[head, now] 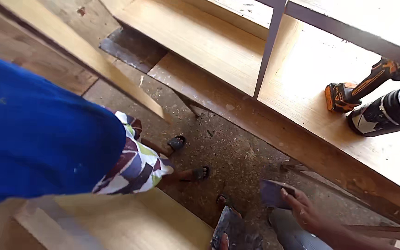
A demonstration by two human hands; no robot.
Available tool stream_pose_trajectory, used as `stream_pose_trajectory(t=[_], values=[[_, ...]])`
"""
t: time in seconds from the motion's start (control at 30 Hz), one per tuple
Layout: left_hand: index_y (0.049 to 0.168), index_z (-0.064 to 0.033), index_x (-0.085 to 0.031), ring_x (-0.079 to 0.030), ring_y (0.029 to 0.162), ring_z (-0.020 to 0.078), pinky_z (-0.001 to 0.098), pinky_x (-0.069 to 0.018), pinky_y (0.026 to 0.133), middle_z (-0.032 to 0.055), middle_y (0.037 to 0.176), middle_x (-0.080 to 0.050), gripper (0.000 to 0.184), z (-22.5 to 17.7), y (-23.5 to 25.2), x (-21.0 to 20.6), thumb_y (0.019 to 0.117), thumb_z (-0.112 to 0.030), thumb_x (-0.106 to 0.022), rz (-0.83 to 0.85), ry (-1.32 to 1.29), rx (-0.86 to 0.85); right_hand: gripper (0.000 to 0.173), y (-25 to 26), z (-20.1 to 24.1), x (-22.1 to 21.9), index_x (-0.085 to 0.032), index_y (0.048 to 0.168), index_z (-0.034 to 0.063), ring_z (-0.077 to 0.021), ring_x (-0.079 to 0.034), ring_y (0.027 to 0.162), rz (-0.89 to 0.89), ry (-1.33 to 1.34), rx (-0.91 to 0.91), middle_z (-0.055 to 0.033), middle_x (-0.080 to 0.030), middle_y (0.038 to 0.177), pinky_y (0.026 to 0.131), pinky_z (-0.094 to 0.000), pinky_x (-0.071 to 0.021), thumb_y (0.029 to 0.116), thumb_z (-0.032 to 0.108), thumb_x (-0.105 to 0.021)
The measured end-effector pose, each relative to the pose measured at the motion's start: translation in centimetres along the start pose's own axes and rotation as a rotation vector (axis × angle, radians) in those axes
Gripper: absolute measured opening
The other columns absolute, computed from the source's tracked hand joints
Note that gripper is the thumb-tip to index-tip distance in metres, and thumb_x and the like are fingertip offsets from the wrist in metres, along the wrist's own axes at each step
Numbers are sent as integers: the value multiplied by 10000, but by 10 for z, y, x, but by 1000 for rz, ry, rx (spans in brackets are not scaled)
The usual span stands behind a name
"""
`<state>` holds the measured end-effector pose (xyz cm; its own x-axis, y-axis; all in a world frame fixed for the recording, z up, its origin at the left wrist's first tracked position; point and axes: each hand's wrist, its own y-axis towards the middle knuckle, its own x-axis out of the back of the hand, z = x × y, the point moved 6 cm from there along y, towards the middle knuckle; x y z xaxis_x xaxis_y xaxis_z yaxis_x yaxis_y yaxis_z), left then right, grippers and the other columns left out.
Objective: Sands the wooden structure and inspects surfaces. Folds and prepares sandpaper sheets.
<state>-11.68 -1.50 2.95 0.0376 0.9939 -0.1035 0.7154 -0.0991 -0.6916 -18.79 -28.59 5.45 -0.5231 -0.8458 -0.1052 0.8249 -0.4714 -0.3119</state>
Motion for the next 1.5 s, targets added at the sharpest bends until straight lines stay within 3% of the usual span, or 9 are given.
stream_pose_trajectory(t=[0.17,0.3,0.5,0.67,0.93,1.07,1.2,1.4,1.5], values=[[1212,-72,-581,-742,890,122,342,-630,824,20,967,-757,202,43,-67,-31,1054,-162,-491,37,-292,58,435,-71,20,-10,-538,1481,92,-70,-549,1348,208,-110,233,6,-601,1470,1162,-302,-440,1119,285,-393],[1280,-19,-549,-727,937,165,380,-617,861,84,1032,-727,268,58,-104,-51,1052,-155,-509,76,-286,73,446,-123,33,-11,-507,1511,122,-78,-533,1368,219,-158,368,11,-582,1490,1177,-300,-427,1124,302,-379],[1337,47,-512,-708,1003,131,323,-602,910,113,1123,-706,357,5,-175,-54,1021,-114,-556,208,-49,-126,428,-207,67,-18,-500,1511,115,-73,-545,1353,22,-218,552,0,-581,1489,1156,-281,-445,1120,245,-383],[1260,64,-562,-710,973,108,286,-596,904,98,1070,-722,295,-31,-256,-29,1001,-76,-585,336,76,-315,418,-295,108,-34,-529,1427,-57,-58,-613,1263,-45,-276,596,-94,-645,1395,1091,-253,-498,1103,171,-396],[1161,38,-643,-726,913,108,304,-609,874,64,991,-746,239,-57,-374,4,990,-127,-617,623,327,-555,348,-394,150,-7,-651,1245,3,20,-653,926,301,-306,218,-8,-704,1020,890,-217,-551,1088,202,-412],[1198,-32,-658,-726,959,145,368,-608,902,55,1050,-750,247,-50,-404,22,1003,-181,-636,745,79,-590,338,-425,140,43,-677,1277,81,-77,-684,1063,-34,-86,247,-6,-731,1151,985,-310,-562,1082,236,-449],[1197,-26,-630,-733,926,185,391,-620,862,99,1025,-738,240,-39,-405,40,1008,-173,-616,666,-60,-521,282,-461,99,85,-628,1197,30,-175,-731,918,-417,300,129,-83,-736,1014,830,-387,-628,1067,231,-479],[1269,-12,-551,-738,928,213,416,-632,830,119,1040,-727,256,-18,-392,55,1053,-136,-495,533,-79,-379,295,-495,42,101,-565,1273,32,-238,-741,872,-519,421,-144,-135,-720,1028,721,-441,-642,1075,236,-486],[1292,-59,-523,-738,921,184,405,-640,805,70,1026,-730,259,3,-387,59,1078,-187,-451,487,-75,-276,352,-504,26,98,-537,1353,32,-275,-727,931,-501,408,-244,-167,-708,1094,773,-465,-628,1070,240,-521]])
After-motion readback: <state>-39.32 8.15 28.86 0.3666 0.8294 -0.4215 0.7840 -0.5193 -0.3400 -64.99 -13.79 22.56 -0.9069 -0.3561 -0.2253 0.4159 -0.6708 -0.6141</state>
